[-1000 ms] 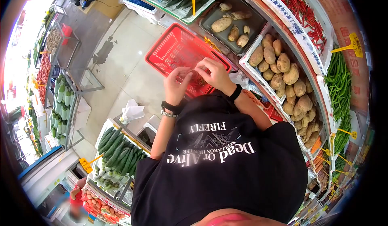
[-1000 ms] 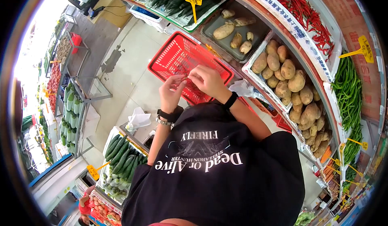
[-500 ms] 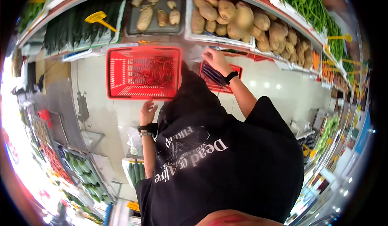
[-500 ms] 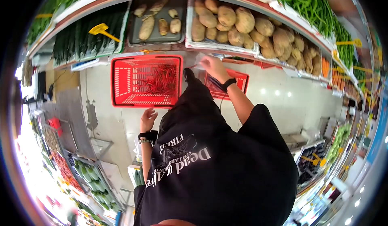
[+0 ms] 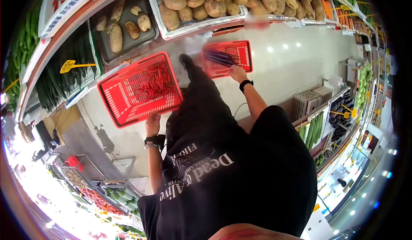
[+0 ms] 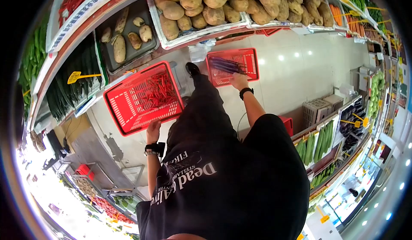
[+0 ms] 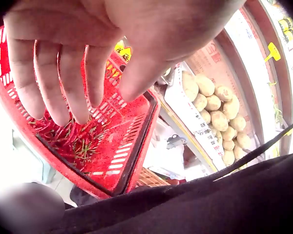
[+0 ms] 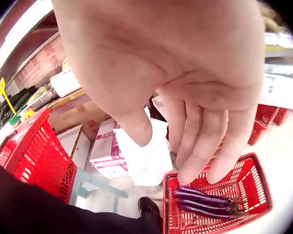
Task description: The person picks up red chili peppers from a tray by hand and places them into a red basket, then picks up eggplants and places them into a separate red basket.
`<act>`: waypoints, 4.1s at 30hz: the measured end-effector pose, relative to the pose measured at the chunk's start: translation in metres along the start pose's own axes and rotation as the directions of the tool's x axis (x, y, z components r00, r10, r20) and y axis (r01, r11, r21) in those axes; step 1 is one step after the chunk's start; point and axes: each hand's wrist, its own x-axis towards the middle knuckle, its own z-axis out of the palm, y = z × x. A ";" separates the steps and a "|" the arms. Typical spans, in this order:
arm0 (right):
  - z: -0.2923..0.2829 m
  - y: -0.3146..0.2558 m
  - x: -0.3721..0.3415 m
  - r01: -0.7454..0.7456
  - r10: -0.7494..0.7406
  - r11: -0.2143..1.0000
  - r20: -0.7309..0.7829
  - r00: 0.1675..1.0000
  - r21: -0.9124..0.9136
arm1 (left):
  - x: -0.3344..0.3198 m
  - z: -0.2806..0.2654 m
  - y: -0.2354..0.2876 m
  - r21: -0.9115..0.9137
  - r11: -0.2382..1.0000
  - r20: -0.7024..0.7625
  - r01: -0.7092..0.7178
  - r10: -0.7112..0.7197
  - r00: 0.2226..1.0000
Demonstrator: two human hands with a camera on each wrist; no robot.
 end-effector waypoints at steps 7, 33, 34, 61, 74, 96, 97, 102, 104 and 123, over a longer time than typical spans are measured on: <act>-0.038 -0.002 0.011 0.136 -0.129 0.913 -0.043 0.991 0.384 | 0.009 0.000 -0.004 0.021 1.000 0.021 -0.002 0.002 1.000; -0.552 -0.519 0.169 0.755 -0.802 0.586 -0.082 0.591 -0.295 | -0.008 0.059 -0.026 -0.500 0.865 -0.273 0.028 -0.188 0.943; -0.547 -0.528 0.166 0.707 -0.742 0.656 -0.053 0.668 -0.266 | -0.013 0.059 -0.026 -0.517 0.854 -0.259 0.047 -0.208 0.943; -0.543 -0.519 0.184 0.668 -0.617 0.686 -0.718 0.322 -0.289 | -0.022 0.034 -0.035 -0.645 0.746 -0.222 0.165 -0.389 0.894; -0.457 -0.552 0.198 0.847 -0.780 0.532 -0.402 0.480 -0.022 | -0.010 0.044 -0.042 -0.672 0.724 -0.189 0.156 -0.372 0.909; -0.455 -0.575 0.170 0.701 -0.756 0.644 -0.116 0.644 -0.307 | -0.021 0.067 -0.053 -0.696 0.705 -0.232 0.134 -0.398 0.888; -0.453 -0.573 0.167 0.706 -0.773 0.619 -0.107 0.626 -0.345 | -0.021 0.067 -0.054 -0.695 0.706 -0.229 0.139 -0.400 0.887; -0.453 -0.576 0.148 0.636 -0.756 0.649 -0.257 0.602 -0.417 | -0.020 0.070 -0.056 -0.698 0.702 -0.237 0.140 -0.411 0.880; -0.456 -0.575 0.148 0.630 -0.754 0.650 -0.261 0.602 -0.425 | -0.023 0.070 -0.055 -0.702 0.698 -0.239 0.140 -0.416 0.877; -0.491 -0.545 0.194 0.670 -0.654 0.676 -0.170 0.737 0.307 | -0.025 0.066 -0.049 -0.682 0.712 -0.230 0.165 -0.424 0.876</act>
